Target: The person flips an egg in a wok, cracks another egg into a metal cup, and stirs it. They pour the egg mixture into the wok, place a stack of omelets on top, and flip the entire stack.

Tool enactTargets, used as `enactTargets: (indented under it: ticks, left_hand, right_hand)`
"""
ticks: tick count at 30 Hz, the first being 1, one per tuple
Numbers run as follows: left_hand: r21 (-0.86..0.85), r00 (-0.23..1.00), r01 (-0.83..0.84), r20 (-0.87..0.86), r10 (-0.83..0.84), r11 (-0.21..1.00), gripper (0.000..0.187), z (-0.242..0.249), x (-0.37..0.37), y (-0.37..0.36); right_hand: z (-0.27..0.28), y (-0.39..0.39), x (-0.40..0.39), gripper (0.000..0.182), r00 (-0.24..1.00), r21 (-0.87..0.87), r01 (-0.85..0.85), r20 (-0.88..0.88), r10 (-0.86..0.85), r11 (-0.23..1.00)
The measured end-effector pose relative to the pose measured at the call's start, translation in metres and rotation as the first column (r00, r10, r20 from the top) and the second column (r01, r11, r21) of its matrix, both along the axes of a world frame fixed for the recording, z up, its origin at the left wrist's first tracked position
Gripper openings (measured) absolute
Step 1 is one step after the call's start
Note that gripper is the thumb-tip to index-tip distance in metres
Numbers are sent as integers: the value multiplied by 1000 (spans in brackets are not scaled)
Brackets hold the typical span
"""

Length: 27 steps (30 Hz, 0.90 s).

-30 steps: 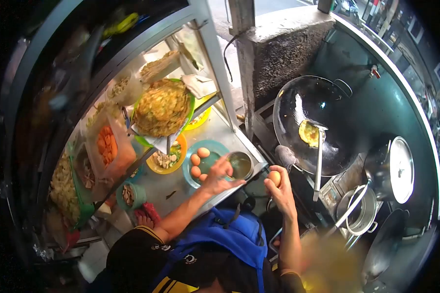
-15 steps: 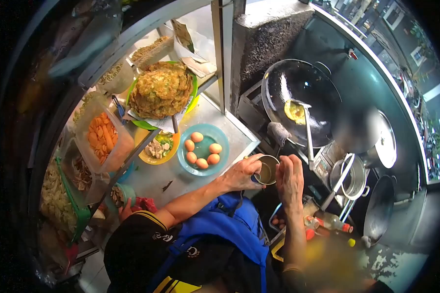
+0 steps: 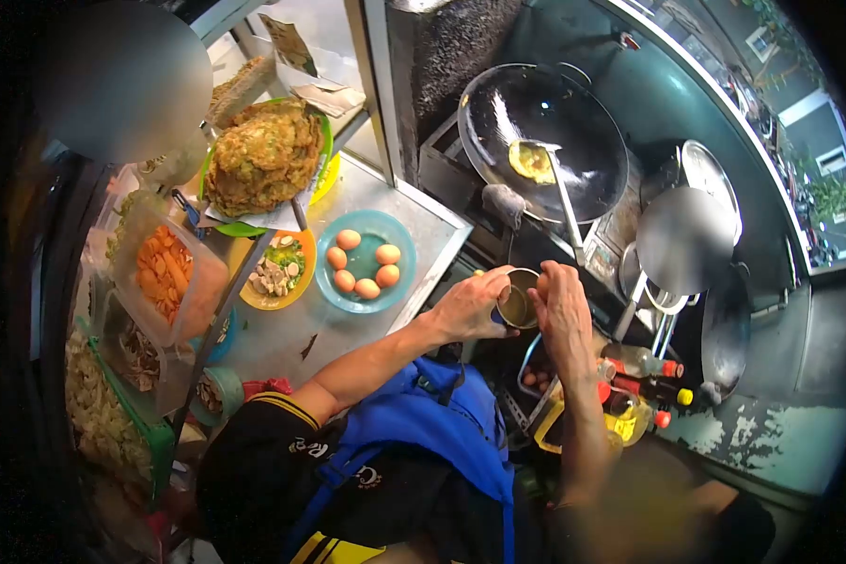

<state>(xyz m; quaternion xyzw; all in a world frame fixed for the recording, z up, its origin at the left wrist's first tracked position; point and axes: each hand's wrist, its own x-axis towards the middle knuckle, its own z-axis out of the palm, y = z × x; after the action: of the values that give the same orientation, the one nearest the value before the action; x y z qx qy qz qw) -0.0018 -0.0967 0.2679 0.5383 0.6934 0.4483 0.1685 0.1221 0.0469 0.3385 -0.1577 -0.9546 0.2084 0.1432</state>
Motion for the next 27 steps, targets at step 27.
enactTargets:
  ticks: [27]
  left_hand:
    - [-52,944,329,25,-328,943,63,48,103,73]
  right_hand:
    - [54,12,136,36,933,16,288,222,-284,957]
